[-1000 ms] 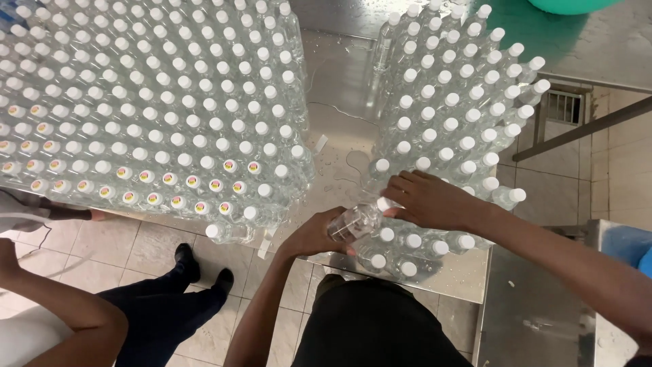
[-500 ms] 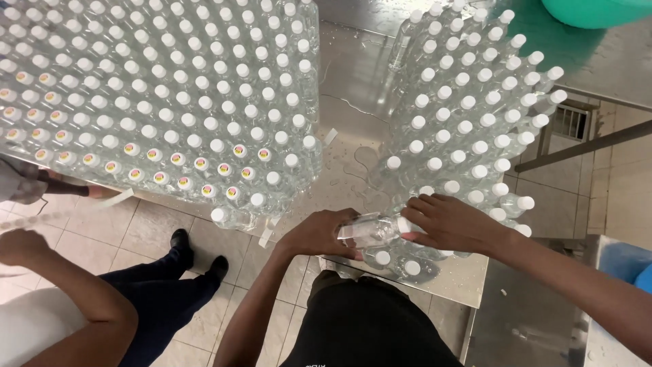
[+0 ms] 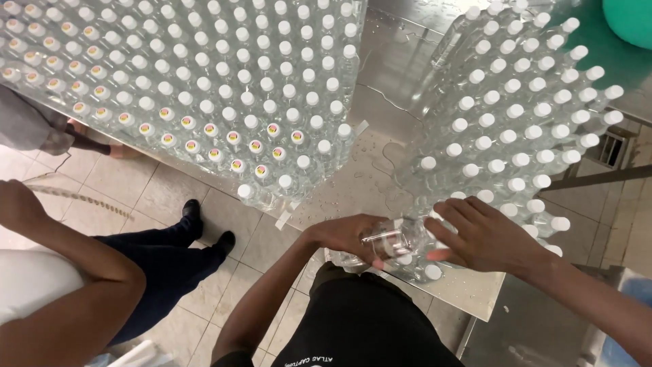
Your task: Manually placing and tightening caps on plastic water bottles at a production station.
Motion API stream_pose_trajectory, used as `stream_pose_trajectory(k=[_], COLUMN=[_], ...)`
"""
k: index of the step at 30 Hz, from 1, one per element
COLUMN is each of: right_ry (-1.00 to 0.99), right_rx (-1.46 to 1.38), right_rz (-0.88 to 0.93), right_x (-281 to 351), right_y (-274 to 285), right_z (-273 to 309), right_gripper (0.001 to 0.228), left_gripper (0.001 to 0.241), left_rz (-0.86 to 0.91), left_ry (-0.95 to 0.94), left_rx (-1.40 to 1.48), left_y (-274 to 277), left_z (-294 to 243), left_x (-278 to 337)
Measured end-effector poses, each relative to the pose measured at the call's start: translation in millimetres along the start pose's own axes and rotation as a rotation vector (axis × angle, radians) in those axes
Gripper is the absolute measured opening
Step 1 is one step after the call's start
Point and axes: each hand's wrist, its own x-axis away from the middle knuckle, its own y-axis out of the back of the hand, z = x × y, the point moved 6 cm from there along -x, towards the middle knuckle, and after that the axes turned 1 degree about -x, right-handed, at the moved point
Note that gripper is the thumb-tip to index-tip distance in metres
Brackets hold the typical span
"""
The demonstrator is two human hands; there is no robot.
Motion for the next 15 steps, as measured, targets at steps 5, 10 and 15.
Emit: stream_pose_trajectory(k=[5, 10, 15], right_ry=[0.554, 0.391, -0.223], right_rx=[0.284, -0.083, -0.385], right_rz=[-0.263, -0.48, -0.108], right_x=[-51.8, -65.3, -101.5], right_y=[77.0, 33.0, -100.4], right_z=[40.8, 34.1, -8.1], right_gripper=[0.057, 0.056, 0.059], left_gripper=[0.054, 0.06, 0.052], left_rz=[0.631, 0.62, 0.074], left_ry=[-0.211, -0.203, -0.047], left_rx=[0.419, 0.949, 0.799], left_y=[-39.9, -53.1, -8.6], left_z=[39.2, 50.0, 70.0], left_x=[-7.4, 9.0, 59.5])
